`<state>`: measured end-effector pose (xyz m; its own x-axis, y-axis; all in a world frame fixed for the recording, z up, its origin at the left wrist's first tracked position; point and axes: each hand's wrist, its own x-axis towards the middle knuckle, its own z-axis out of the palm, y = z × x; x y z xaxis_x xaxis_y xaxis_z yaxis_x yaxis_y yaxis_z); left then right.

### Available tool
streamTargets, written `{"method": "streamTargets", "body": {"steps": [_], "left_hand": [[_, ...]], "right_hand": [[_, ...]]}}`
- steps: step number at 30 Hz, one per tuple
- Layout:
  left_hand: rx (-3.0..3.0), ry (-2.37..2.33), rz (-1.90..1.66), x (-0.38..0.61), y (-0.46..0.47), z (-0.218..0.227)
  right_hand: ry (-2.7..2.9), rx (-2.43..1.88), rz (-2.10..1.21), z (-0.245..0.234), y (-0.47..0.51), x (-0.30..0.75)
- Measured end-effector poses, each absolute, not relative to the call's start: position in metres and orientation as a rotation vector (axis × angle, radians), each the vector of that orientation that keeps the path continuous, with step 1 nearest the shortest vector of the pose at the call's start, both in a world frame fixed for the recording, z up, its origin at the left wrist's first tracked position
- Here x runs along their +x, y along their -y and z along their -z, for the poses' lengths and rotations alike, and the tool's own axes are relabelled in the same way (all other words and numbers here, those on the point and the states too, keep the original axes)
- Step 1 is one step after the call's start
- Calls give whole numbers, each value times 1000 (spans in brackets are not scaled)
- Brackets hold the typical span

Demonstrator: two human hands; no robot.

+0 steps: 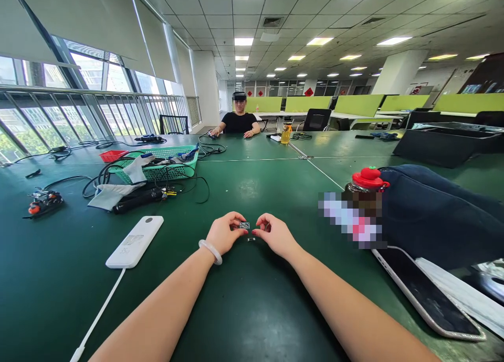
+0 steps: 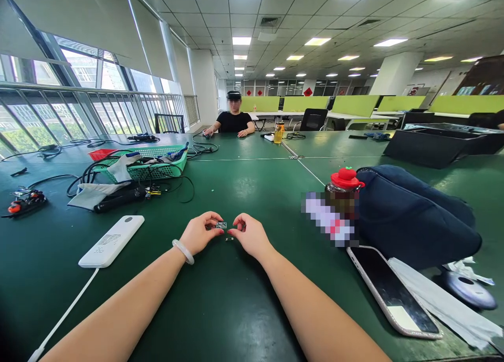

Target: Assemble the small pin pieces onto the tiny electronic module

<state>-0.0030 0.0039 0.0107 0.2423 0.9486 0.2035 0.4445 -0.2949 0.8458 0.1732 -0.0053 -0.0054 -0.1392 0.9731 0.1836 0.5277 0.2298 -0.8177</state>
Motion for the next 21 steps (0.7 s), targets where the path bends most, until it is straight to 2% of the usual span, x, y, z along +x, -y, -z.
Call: {"method": "streamTargets", "body": {"steps": [4,9,17,21], "left_hand": [[1650,-1294,-1049,-10,-16,1],[1623,-1331,-1079,-11,-19,7],[1566,-1446,-1124,-19,-27,15],[1548,-1446,-1134,-22,-30,18]], "right_hand": [[2098,-1471,-466,8,8,172],[2272,-1462,-262,9,13,158],[2462,-1215,-65,6,18,141],[2484,-1223,-108,6,18,148]]}}
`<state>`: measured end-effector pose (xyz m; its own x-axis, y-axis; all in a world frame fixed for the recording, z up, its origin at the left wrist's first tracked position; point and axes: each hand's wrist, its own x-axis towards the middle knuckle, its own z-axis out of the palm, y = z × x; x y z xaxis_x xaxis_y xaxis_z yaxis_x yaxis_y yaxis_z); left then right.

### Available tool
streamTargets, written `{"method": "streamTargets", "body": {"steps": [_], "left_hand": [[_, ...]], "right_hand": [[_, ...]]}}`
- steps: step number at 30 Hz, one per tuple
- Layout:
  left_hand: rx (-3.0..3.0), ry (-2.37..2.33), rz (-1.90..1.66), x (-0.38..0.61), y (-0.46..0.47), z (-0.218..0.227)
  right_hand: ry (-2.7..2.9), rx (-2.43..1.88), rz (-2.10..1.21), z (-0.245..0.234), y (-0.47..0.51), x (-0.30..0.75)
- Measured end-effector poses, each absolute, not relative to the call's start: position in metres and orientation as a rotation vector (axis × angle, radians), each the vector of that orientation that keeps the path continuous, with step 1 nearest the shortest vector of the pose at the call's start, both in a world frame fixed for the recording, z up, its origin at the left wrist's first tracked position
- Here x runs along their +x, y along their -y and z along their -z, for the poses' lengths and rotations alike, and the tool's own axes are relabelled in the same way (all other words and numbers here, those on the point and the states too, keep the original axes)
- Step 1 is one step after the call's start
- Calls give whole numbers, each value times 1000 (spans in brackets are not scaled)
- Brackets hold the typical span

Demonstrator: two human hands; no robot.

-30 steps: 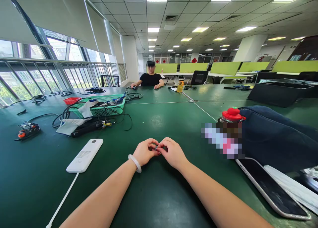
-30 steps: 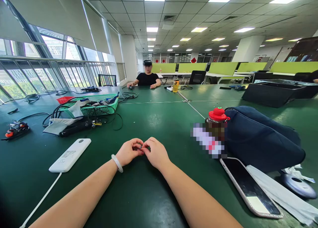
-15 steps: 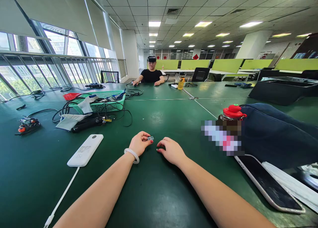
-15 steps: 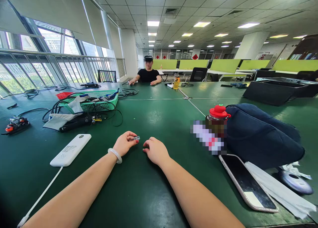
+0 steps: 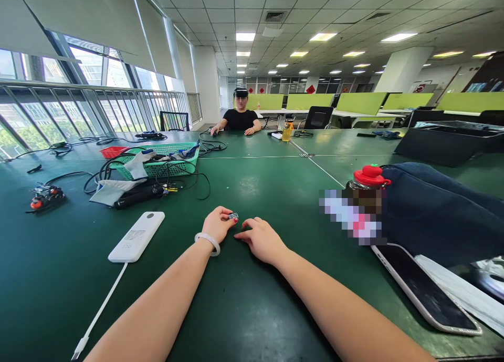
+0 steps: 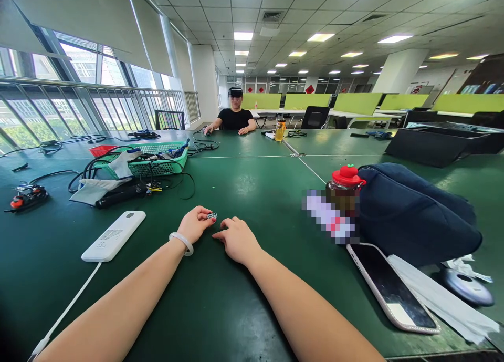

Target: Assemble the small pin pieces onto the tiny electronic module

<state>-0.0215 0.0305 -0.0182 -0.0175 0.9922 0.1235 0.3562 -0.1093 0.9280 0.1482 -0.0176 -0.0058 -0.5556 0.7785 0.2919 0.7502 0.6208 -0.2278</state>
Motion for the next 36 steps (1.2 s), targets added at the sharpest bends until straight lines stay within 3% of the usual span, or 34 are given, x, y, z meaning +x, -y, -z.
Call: {"method": "streamTargets", "body": {"steps": [11,17,27,36], "left_hand": [[1613,-1340,-1059,-13,-19,6],[1645,-1327,-1036,-13,-20,9],[1675,-1322,-965,-11,-17,6],[1757,-1340,-904,-10,-15,4]], "right_hand": [[2247,-1526,-393,8,7,169],[2140,-1663,-284,9,6,174],[2374,-1370,-289,9,9,165],[2474,-1341,-38,13,8,159]]}}
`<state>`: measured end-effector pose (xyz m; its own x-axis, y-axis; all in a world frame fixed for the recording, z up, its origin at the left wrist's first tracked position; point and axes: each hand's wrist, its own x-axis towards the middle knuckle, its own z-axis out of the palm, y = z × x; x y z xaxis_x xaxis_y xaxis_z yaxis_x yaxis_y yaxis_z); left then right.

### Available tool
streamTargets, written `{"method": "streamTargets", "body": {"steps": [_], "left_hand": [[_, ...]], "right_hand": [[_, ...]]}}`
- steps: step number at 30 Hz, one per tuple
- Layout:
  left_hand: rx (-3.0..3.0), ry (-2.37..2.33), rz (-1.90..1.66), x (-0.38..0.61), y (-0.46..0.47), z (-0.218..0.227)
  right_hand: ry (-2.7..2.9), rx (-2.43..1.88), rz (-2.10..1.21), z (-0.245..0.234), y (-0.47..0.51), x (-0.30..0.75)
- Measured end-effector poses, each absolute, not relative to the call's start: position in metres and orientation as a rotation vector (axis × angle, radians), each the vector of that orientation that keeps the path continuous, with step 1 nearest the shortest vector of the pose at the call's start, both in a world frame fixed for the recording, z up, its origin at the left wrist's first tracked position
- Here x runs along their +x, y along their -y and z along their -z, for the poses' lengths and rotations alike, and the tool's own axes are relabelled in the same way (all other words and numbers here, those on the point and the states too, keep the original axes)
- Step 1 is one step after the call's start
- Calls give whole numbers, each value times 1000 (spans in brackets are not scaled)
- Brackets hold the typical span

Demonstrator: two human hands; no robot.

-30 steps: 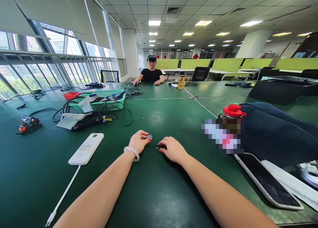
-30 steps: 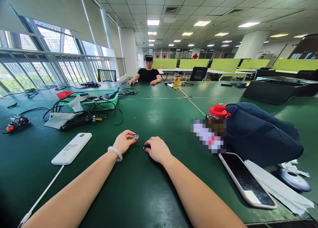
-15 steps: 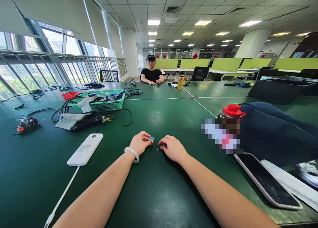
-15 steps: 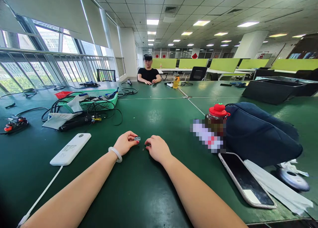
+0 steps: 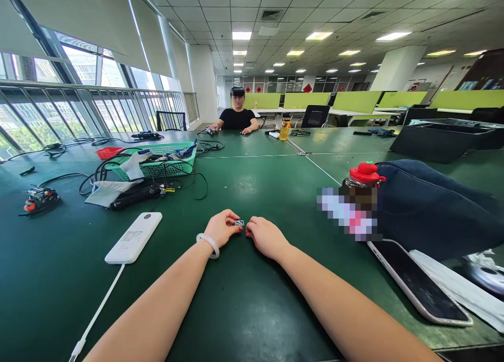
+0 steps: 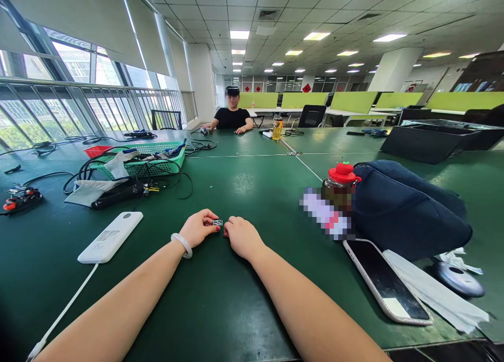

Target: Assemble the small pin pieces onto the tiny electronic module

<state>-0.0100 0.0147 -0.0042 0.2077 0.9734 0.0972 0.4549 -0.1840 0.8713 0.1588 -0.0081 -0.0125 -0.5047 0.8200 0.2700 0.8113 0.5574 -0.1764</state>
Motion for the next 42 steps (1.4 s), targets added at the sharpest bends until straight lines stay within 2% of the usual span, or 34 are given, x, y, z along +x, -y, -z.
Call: {"method": "streamTargets", "body": {"steps": [7,18,26,34,42], "left_hand": [[1780,-1279,-864,-3,-6,-3],[1671,-1135,-851,2,-3,-10],[1716,-1083,-886,-3,-7,-7],[1583,-1295,-1096,-13,-21,4],[1699,-1438,-1049,-13,-18,4]], "right_hand": [[2162,-1320,-148,3,12,162],[2131,-1214,-222,-2,15,160],[1835,-1341,-544,3,10,162],[2337,-1318,-93,11,14,154],[2397,-1302,58,8,14,148]]}}
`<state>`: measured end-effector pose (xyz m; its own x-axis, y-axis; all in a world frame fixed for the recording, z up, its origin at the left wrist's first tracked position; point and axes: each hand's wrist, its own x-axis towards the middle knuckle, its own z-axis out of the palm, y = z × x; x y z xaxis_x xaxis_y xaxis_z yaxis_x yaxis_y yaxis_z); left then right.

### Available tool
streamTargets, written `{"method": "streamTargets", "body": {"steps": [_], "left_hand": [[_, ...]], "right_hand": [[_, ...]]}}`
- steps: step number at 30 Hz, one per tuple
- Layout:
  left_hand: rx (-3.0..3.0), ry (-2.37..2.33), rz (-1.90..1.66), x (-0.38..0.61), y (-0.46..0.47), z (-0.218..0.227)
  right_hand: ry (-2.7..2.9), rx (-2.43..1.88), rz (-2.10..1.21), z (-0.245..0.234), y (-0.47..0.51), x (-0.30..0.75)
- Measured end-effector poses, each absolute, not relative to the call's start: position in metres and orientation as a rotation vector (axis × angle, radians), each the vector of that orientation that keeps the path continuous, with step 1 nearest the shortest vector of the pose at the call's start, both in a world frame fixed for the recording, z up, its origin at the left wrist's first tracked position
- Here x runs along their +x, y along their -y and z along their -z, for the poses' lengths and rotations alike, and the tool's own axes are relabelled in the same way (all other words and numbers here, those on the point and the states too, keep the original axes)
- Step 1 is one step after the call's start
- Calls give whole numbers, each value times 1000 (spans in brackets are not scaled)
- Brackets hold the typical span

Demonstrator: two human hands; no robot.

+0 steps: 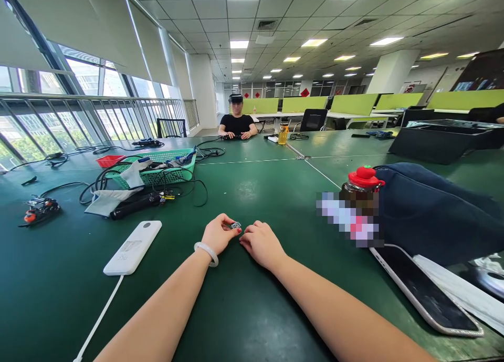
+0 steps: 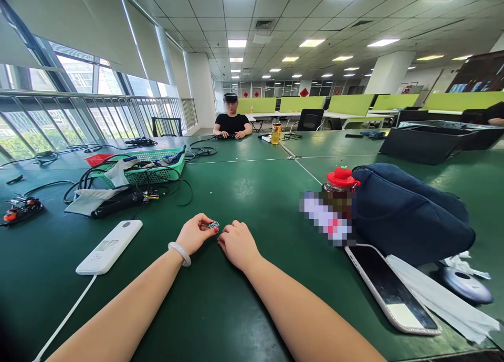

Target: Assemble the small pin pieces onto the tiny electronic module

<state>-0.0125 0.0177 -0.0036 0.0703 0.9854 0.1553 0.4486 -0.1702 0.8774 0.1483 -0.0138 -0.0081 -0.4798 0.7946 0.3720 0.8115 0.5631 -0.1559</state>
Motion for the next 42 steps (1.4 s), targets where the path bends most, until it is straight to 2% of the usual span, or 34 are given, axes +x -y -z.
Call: {"method": "streamTargets", "body": {"steps": [8,22,32,37,42], "left_hand": [[1740,-1315,-996,-5,-8,-5],[1679,-1283,-1060,-1,-9,-3],[1226,-900,-974,-6,-6,-10],[1091,-769,-984,-8,-3,-17],[1058,-885,-1055,-6,-6,-15]], "right_hand": [[2110,-1349,229,0,15,158],[2189,-1232,403,0,15,160],[2172,-1086,526,-5,22,160],[2139,-1081,412,-11,27,160],[2078,-1359,71,-11,19,170]]}}
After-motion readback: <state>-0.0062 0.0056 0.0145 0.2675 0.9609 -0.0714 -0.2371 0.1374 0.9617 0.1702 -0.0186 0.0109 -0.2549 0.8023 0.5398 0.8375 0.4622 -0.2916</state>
